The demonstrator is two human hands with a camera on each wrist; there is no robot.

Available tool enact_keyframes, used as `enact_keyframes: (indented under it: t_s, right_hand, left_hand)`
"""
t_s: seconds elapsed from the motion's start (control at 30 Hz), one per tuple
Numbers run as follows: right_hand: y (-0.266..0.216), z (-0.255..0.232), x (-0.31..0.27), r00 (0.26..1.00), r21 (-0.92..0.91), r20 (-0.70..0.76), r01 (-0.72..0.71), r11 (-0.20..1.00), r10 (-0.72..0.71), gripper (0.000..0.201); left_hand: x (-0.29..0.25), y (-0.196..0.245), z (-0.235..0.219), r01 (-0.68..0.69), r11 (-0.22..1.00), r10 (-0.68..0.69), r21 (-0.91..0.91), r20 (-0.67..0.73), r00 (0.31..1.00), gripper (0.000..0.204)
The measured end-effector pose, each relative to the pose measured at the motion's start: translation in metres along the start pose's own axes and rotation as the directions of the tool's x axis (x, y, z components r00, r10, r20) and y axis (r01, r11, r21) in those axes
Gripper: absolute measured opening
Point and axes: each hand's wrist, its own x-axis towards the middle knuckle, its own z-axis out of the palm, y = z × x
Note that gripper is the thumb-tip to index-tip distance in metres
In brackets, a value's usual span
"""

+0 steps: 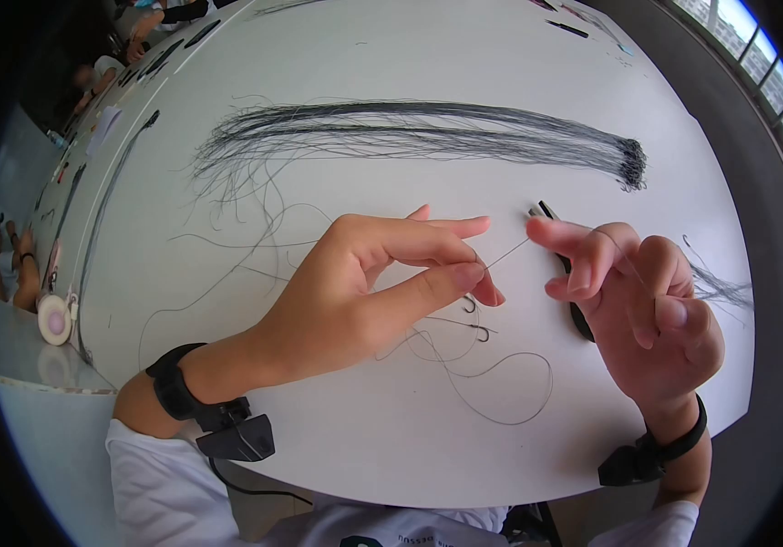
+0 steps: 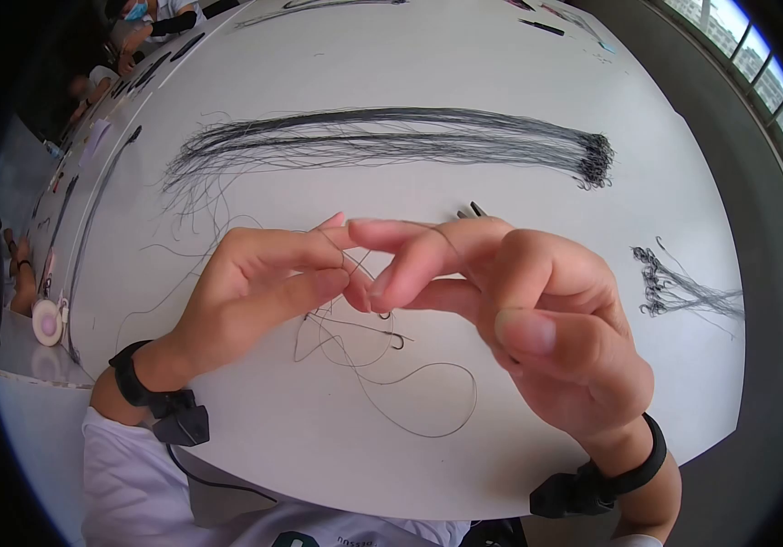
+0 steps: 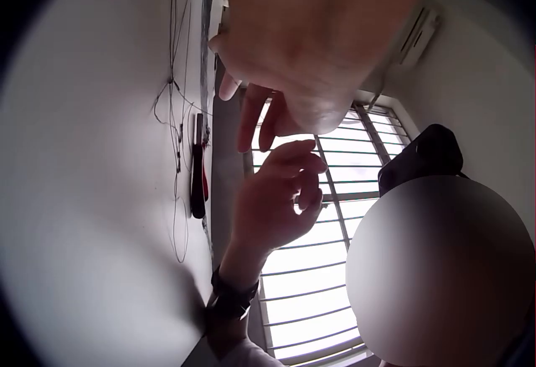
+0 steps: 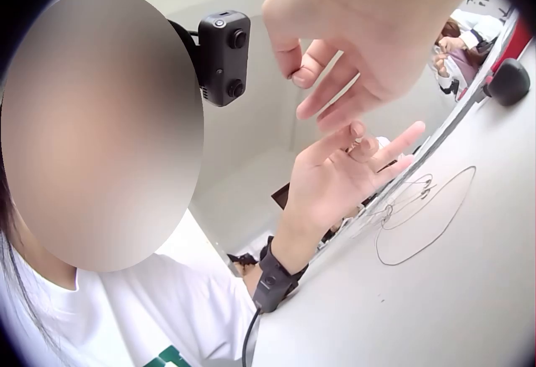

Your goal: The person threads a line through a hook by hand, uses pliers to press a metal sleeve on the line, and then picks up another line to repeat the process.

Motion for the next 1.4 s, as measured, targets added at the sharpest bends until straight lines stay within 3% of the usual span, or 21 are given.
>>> enact_keyframes:
  t_s: [0.07,0.17,0.23,0.3,0.37,0.43,0.47,0.57,0.6,0.67,0.73,0.77,0.83,0.87,1.0,1.03,1.1,1.17,1.2,1.27,1.4]
  right_hand:
    - [-0.005,-0.011,0.001,0.997,-0.006,-0.004,0.075,0.997,-0.075,0.029]
    - [-0.005,-0.01,0.007,0.954,-0.158,-0.184,0.209,0.965,-0.236,0.026]
    - [-0.002,-0.016,0.006,0.936,-0.245,-0.273,0.154,0.957,-0.22,0.026]
    - [-0.002,-0.017,0.005,0.908,-0.327,-0.359,0.092,0.94,-0.214,0.026]
    - [-0.007,-0.015,0.003,0.872,-0.256,-0.449,-0.333,0.908,0.193,0.024]
    - [-0.007,-0.004,0.004,0.836,-0.348,-0.447,-0.491,0.799,0.319,0.02]
    - [-0.005,0.004,0.005,0.841,-0.429,-0.413,-0.519,0.739,0.351,0.019]
    - [0.008,0.011,-0.003,0.964,-0.848,-0.124,-0.225,0.48,0.234,0.005]
    - [0.01,0.015,-0.004,0.965,-0.848,-0.122,-0.224,0.48,0.234,0.005]
    - [0.012,0.022,-0.005,0.977,-0.837,0.076,-0.046,0.545,0.2,0.004]
    - [0.012,0.027,-0.006,0.978,-0.803,0.101,-0.027,0.596,0.181,0.004]
    - [0.011,0.028,-0.006,0.979,-0.765,0.124,-0.008,0.644,0.159,0.005]
    - [0.005,0.027,-0.004,0.982,-0.745,0.12,-0.006,0.667,0.143,0.005]
    - [0.003,0.026,-0.004,0.985,-0.724,0.117,-0.003,0.69,0.126,0.005]
    - [-0.001,0.022,-0.005,0.988,-0.599,0.047,-0.089,0.796,0.146,0.005]
    - [-0.002,0.022,-0.004,0.991,-0.617,0.011,-0.101,0.78,0.137,0.005]
    - [-0.004,0.02,-0.002,0.992,-0.635,-0.025,-0.113,0.764,0.126,0.004]
    - [-0.004,0.018,-0.002,0.999,-0.788,0.042,0.018,0.616,0.025,0.006]
    - [-0.003,0.017,-0.001,0.999,-0.788,0.043,0.018,0.616,0.025,0.006]
    - [-0.002,0.017,0.001,0.991,-0.835,0.113,0.132,0.535,-0.069,0.009]
    - [0.004,0.01,0.001,0.979,-0.874,0.152,0.198,0.443,-0.138,0.014]
  left_hand:
    - [0.0,0.003,0.002,0.048,0.994,-0.046,-0.096,0.016,0.999,0.017]
    - [0.0,0.007,0.002,0.101,0.964,-0.089,-0.247,0.063,0.994,0.021]
    - [0.001,0.008,0.0,0.108,0.947,-0.084,-0.303,0.09,0.992,0.023]
    - [0.001,0.008,-0.009,0.177,0.819,-0.123,-0.546,0.134,0.983,0.027]
    - [0.003,0.007,-0.016,0.162,0.811,-0.056,-0.562,0.201,0.978,0.029]
    - [0.003,0.009,-0.014,0.143,0.523,-0.112,-0.84,0.098,0.989,0.031]
    - [0.006,0.0,-0.018,0.111,0.509,0.038,-0.853,0.151,0.988,0.029]
    - [0.007,0.012,-0.009,0.065,0.53,-0.098,-0.846,0.015,0.995,0.025]
    - [0.007,0.009,-0.009,0.065,0.563,-0.053,-0.824,0.042,0.998,0.022]
    - [0.007,0.003,-0.003,0.042,0.637,-0.04,-0.769,0.021,0.999,0.022]
    - [0.004,0.001,0.004,0.028,0.782,-0.038,-0.622,-0.003,0.999,0.022]
    - [0.004,0.001,0.004,0.028,0.782,-0.038,-0.623,-0.003,0.999,0.022]
    - [0.003,-0.001,0.005,0.055,0.925,-0.041,-0.376,0.044,0.998,0.023]
    - [0.002,-0.001,0.005,-0.013,0.973,0.019,-0.232,0.026,0.999,0.019]
    - [-0.003,0.01,0.011,0.155,0.943,-0.151,-0.294,0.034,0.988,0.015]
    - [-0.003,0.018,0.009,0.154,0.943,-0.151,-0.294,0.034,0.988,0.015]
    - [-0.003,0.028,0.004,0.339,0.926,-0.311,-0.165,0.177,0.934,0.016]
    - [-0.004,0.019,0.007,0.26,0.95,-0.232,-0.173,0.167,0.958,0.016]
    - [-0.004,0.016,0.008,0.18,0.967,-0.152,-0.181,0.156,0.976,0.016]
    - [-0.004,0.014,0.008,0.207,0.955,-0.174,-0.215,0.161,0.972,0.016]
    - [-0.003,0.015,0.006,0.273,0.92,-0.231,-0.28,0.172,0.958,0.016]
